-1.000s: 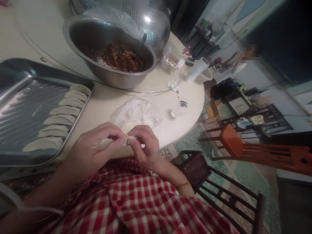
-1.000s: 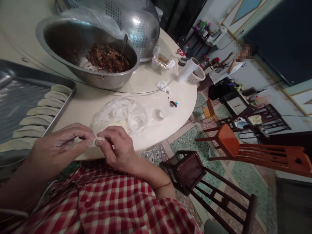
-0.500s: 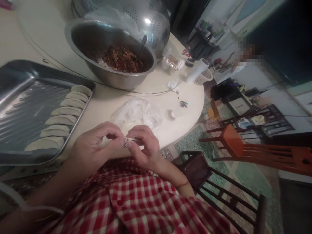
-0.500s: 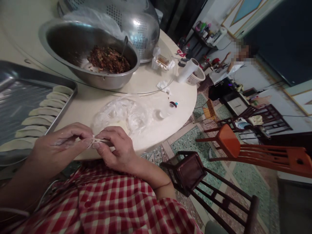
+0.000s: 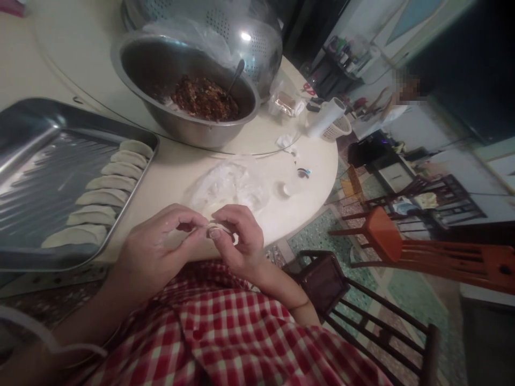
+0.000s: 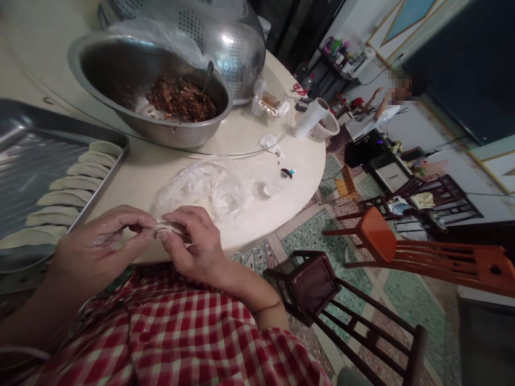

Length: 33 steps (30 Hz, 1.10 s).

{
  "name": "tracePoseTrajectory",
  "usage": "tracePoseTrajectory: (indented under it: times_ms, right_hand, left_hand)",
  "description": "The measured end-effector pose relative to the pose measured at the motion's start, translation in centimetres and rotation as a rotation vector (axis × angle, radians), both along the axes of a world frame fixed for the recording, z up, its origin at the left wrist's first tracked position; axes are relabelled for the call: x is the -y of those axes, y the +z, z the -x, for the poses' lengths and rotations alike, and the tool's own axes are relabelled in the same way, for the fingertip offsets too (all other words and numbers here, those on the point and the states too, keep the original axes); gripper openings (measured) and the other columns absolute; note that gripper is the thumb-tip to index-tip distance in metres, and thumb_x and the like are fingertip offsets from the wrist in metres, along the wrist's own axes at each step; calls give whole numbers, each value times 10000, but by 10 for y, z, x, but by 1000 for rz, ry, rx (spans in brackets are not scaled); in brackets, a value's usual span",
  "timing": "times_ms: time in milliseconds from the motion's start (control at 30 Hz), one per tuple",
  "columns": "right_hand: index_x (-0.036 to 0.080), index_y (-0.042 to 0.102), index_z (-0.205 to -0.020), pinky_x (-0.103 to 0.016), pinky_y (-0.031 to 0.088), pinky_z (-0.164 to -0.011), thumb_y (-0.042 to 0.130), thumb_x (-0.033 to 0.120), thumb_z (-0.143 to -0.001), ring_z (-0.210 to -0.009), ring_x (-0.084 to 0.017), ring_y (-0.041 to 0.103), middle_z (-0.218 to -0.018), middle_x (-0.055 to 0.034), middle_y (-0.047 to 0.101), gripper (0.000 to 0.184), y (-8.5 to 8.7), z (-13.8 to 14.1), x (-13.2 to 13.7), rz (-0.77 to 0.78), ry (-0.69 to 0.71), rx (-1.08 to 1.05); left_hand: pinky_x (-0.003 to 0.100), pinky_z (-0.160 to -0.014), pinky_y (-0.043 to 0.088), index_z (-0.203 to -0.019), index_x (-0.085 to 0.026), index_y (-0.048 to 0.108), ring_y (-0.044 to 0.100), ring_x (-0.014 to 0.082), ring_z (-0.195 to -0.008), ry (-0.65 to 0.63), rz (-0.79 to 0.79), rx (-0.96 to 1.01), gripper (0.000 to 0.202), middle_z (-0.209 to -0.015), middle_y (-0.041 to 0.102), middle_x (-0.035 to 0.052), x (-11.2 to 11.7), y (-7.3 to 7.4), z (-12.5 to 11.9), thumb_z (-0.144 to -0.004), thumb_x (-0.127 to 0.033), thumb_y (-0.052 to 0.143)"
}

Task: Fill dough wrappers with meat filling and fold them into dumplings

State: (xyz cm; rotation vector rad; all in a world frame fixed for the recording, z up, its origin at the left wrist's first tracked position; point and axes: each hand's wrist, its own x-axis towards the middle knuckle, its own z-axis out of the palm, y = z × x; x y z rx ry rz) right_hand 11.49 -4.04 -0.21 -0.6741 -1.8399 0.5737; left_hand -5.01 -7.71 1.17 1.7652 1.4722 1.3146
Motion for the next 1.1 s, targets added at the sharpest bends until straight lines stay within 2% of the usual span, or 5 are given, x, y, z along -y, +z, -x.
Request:
tracePoseTrajectory:
  times_ms: [367,533,767,933,1100]
  right_hand:
    - [231,643,-1029,-305,609,-778,567,193,-957,-920,-156,662,-925,-46,685,111,2,2,-2,-59,-49,-16]
    - [234,654,-1105,-347,610,-817,549,268,-971,-973,-180,664,-1006,-69,694,173,-5,2,-4,90,-38,68]
    - [247,664,-1169,-334,604,-881,484,359,-1021,-1014,-159,674,-1078,-64,703,258,2,-3,-9,154,48,78]
    - [248,619,-1245,-341,596,-932,418,439,-1041,-1070,-159,677,-1129,-63,711,344,12,-7,-8,269,139,31]
    - [237,607,-1274,-330,603,-935,438,485,-1027,-1083,-153,692,-1181,-63,718,388,14,-11,-5,461,214,-16]
  left_hand:
    - [227,-693,502,-891,-239,641,629,115,-711,74,-31,-84,54,-820,679,-39,1,-8,4,-880,-292,640]
    - [227,-697,486,-773,-229,588,623,108,-706,98,-168,-111,110,-752,654,-43,1,-9,2,-865,-195,638]
    - [271,-707,525,-1049,-240,660,609,144,-743,135,92,38,230,-862,683,-15,1,-25,0,-848,-346,689]
    - [248,-686,499,-881,-242,669,617,123,-714,106,-45,22,16,-810,683,-42,-3,-14,-6,-884,-241,653]
    - [253,-681,490,-845,-239,643,620,121,-725,201,-173,-31,86,-816,673,-37,-3,-12,-8,-865,-158,664]
